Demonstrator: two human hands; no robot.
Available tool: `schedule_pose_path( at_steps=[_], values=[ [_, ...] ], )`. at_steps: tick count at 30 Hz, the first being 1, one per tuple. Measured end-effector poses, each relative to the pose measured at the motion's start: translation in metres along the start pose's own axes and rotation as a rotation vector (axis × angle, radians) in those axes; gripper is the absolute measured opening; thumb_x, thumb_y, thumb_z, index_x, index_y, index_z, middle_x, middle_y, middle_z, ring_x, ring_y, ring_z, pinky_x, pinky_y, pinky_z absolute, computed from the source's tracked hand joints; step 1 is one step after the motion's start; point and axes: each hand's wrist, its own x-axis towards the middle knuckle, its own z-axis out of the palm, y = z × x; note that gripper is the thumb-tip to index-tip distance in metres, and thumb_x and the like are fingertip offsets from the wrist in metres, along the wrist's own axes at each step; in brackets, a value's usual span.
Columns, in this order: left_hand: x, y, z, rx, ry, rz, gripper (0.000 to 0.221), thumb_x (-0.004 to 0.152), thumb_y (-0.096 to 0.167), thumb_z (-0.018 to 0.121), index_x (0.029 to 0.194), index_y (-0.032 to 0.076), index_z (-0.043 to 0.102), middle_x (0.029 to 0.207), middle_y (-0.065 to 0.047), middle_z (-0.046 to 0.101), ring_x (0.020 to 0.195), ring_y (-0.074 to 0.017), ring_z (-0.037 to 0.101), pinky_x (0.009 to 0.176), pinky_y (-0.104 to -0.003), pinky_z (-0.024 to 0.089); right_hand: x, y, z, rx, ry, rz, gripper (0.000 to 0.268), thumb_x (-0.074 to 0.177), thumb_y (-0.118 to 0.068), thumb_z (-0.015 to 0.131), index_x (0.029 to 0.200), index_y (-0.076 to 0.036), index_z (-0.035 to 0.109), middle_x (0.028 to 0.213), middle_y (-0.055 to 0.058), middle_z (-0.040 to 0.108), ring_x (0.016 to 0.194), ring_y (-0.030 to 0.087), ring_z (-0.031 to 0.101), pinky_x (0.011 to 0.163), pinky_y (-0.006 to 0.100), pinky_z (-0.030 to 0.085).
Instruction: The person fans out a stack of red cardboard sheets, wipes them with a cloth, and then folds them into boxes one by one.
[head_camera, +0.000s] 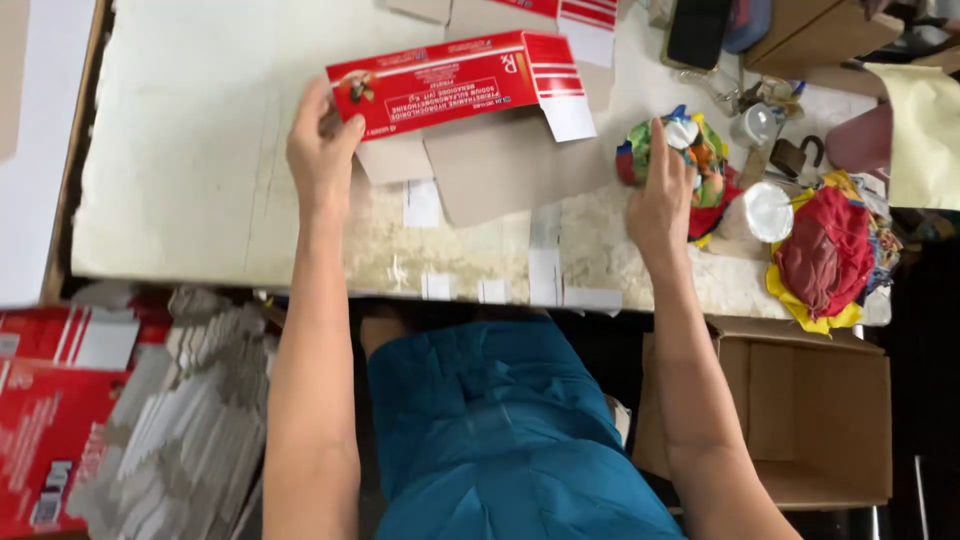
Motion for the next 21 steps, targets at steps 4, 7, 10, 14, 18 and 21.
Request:
schedule_pose_path(
  at_steps=[4, 7, 10, 14, 18, 21],
  values=[
    [-0.008, -0.011, -0.039, -0.127, -0.137, 0.183, 0.061, 0.096, -0.006, 0.066, 0.154, -0.002, 0.047, 0.155, -0.019, 0.053, 0.133, -0.0196, 0.062, 0.110, -0.035, 0.057, -0.009, -0.007, -0.029, 0.452, 0.317, -0.067, 0.083, 0.088, 0.018, 0.047, 0.165, -0.011, 0.035, 0.161, 0.019, 0.052, 0.146, 0.033, 0.057, 0.123, 0.040, 0.046],
    [-0.043, 0.019, -0.056, -0.071, -0.122, 0.126, 0.063, 0.096, -0.006, 0.058, 0.156, 0.003, 0.042, 0.147, -0.016, 0.058, 0.126, -0.0198, 0.064, 0.104, -0.031, 0.056, -0.035, -0.034, -0.078, 0.650, 0.421, 0.003, 0.082, 0.088, 0.018, 0.045, 0.164, -0.008, 0.032, 0.165, 0.013, 0.048, 0.129, 0.023, 0.067, 0.112, 0.033, 0.054],
    [-0.051, -0.009, -0.066, 0.090, -0.083, 0.303, 0.051, 0.102, -0.006, 0.056, 0.152, 0.005, 0.055, 0.146, -0.018, 0.062, 0.129, -0.0228, 0.064, 0.108, -0.030, 0.053, -0.065, -0.039, -0.109, 0.592, 0.479, -0.113, 0.082, 0.089, 0.030, 0.044, 0.162, -0.005, 0.030, 0.160, 0.018, 0.041, 0.145, 0.038, 0.044, 0.119, 0.042, 0.044],
    [-0.061, 0.006, -0.045, 0.143, -0.065, 0.388, 0.043, 0.103, -0.001, 0.055, 0.144, 0.006, 0.068, 0.153, -0.016, 0.063, 0.140, -0.0240, 0.062, 0.119, -0.033, 0.049, -0.087, -0.055, -0.129, 1.480, 0.256, 0.109, 0.080, 0.095, 0.022, 0.042, 0.169, -0.007, 0.029, 0.151, 0.012, 0.051, 0.105, 0.011, 0.054, 0.086, 0.022, 0.045],
    [-0.078, 0.003, -0.046, 0.448, 0.081, 0.615, 0.044, 0.106, 0.024, 0.063, 0.147, 0.009, 0.066, 0.165, -0.020, 0.030, 0.153, -0.0321, 0.029, 0.128, -0.044, 0.022, -0.083, -0.093, -0.142, 1.758, 0.076, 0.032, 0.076, 0.097, 0.019, 0.044, 0.166, -0.007, 0.026, 0.147, 0.018, 0.053, 0.127, 0.019, 0.060, 0.109, 0.031, 0.051],
    [-0.136, 0.040, -0.032, 0.327, -0.053, 0.659, 0.073, 0.104, 0.052, 0.068, 0.162, 0.013, 0.046, 0.170, -0.013, 0.027, 0.159, -0.0266, 0.025, 0.134, -0.044, 0.019, -0.074, -0.127, -0.138, 1.895, -0.073, 0.019, 0.078, 0.096, 0.017, 0.046, 0.167, -0.008, 0.026, 0.145, 0.020, 0.055, 0.129, 0.024, 0.061, 0.114, 0.037, 0.051]
  ],
)
